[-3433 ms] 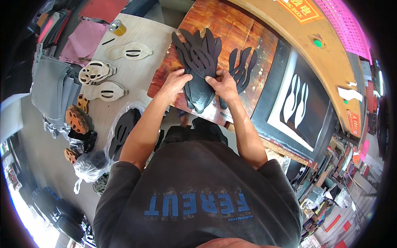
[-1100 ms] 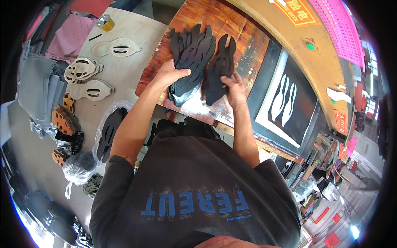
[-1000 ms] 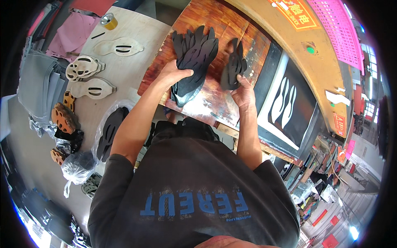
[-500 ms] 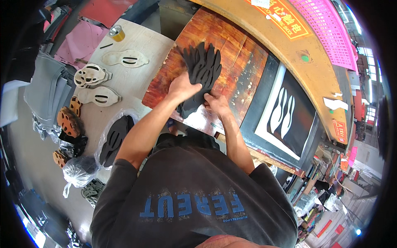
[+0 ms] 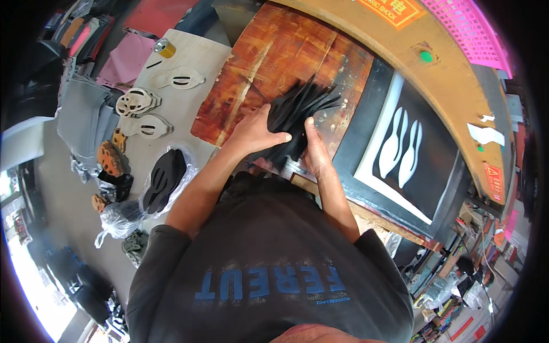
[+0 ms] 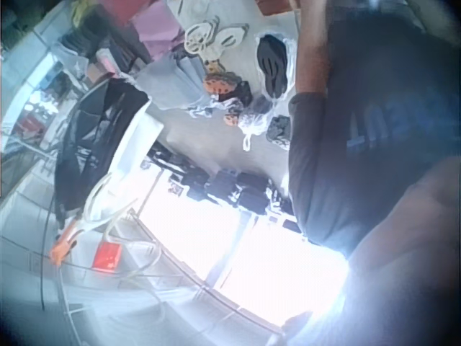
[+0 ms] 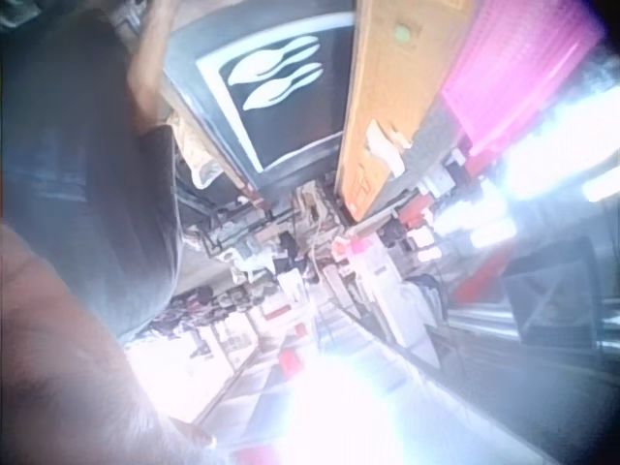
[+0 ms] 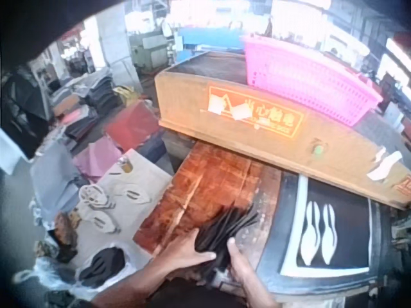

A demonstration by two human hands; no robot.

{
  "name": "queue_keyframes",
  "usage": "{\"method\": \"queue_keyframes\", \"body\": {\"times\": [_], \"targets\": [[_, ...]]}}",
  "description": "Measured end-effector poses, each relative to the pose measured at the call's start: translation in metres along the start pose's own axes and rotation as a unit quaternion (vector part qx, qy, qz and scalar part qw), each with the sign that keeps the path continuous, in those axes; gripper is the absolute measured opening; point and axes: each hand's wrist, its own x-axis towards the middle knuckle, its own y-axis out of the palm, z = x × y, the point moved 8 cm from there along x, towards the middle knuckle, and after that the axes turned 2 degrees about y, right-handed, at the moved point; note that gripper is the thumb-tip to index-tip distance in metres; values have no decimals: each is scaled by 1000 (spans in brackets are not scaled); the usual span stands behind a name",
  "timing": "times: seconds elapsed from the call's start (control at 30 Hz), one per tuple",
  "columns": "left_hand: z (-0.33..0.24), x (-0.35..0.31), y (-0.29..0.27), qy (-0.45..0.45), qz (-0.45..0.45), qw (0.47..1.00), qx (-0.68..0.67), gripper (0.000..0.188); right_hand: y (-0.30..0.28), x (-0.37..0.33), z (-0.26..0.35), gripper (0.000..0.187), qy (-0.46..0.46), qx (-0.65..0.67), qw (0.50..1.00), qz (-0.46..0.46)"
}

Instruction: The person gathers and stacks black rubber parts on a workbench, then places them into a clear plastic bag and ties it shut. They then handle a large black rubber sheet and arrange white rubber pieces on it.

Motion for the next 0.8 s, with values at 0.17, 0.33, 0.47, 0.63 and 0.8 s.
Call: {"method": "queue_keyframes", "body": {"times": [0.17, 0.33, 0.47, 0.63, 0.8], "targets": [[25, -8, 24, 61, -150, 978, -134, 104, -2, 11, 1, 87, -70, -56, 996, -2], [-7, -16, 66, 142, -130, 978, -76, 71, 26, 10, 37, 75, -156, -221, 963, 1], [-2, -41, 78, 174, -201, 954, -141, 65, 12, 26, 28, 51, -63, -218, 972, -57], [18, -60, 81, 216, -266, 873, -348, 45, 14, 23, 51, 46, -132, -350, 922, -97], [29, -61, 77, 184, -316, 781, -507, 52, 71, -30, 111, 50, -148, -492, 857, -53]]}}
